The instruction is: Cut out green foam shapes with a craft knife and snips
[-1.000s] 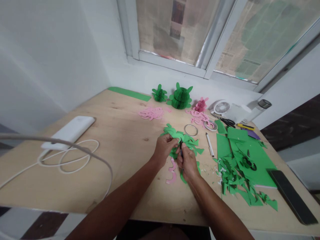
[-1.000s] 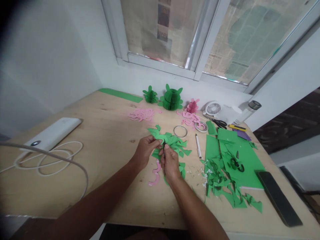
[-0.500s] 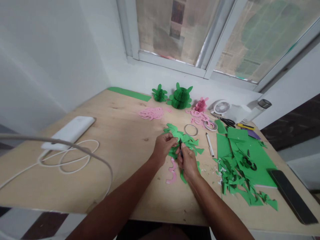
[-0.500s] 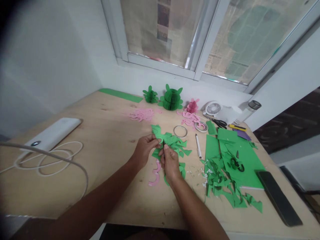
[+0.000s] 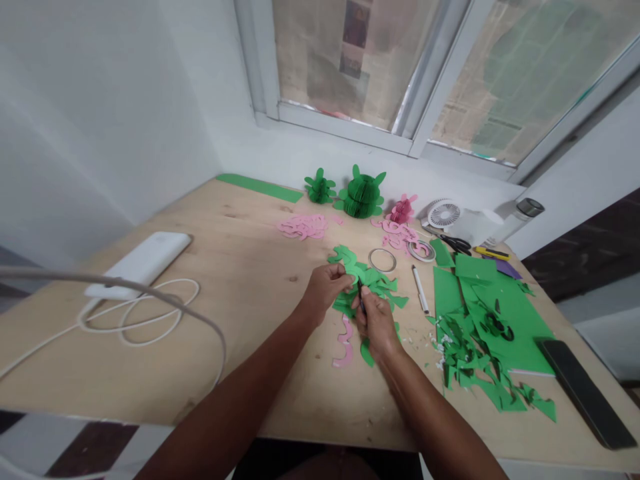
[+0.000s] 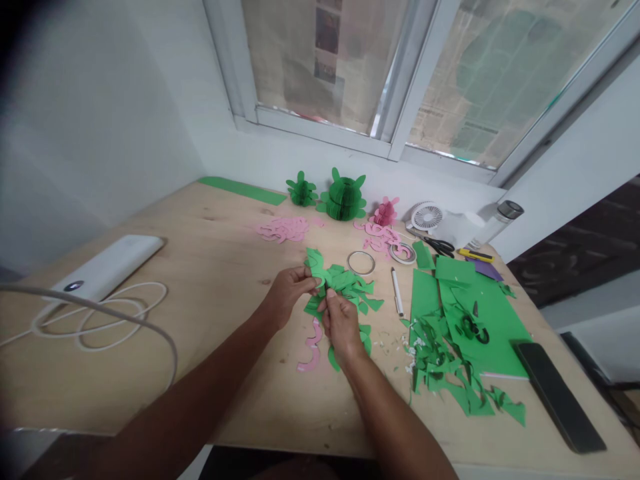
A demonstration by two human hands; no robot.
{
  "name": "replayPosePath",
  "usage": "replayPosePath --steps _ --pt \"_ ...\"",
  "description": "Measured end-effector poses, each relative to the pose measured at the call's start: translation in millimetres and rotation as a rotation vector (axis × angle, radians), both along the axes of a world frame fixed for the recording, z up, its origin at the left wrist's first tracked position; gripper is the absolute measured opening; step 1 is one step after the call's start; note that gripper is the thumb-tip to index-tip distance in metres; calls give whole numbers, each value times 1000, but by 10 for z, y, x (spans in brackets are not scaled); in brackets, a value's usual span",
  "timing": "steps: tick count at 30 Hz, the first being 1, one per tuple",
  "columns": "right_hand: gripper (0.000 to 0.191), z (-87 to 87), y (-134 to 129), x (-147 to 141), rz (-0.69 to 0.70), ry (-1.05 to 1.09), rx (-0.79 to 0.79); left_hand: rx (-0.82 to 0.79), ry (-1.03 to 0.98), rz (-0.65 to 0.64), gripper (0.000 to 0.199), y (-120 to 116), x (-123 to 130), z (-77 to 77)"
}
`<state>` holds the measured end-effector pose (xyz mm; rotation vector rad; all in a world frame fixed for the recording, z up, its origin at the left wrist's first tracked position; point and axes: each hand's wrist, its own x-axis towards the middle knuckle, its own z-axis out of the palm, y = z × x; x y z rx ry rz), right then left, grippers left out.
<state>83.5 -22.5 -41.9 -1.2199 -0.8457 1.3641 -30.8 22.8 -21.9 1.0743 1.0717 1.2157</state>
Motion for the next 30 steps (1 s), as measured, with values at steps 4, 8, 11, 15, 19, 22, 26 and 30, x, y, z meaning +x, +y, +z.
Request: replayPosePath --steps 4,8,11,15,19,22,26,30 --pt "56 -3 1 2 -1 -7 -6 -4 -12 4 20 -2 5 -5" --pt "56 -5 2 5 0 -27 15 -3 4 -12 20 -6 -6 5" --pt "55 -6 2 9 0 -32 22 -5 27 -24 20 -5 -18 14" --pt "53 -3 2 11 4 -43 26 -9 37 -43 19 3 -35 27" --pt "53 -6 6 15 10 -54 29 -10 26 -55 21 4 -46 45" --pt "55 -11 6 16 12 -46 30 -14 18 -59 24 3 -43 50" --pt "57 -10 3 12 12 -49 21 -21 -10 -40 23 14 -37 31" --pt "57 -2 -2 3 16 -49 20 -17 -25 -32 22 34 -40 2"
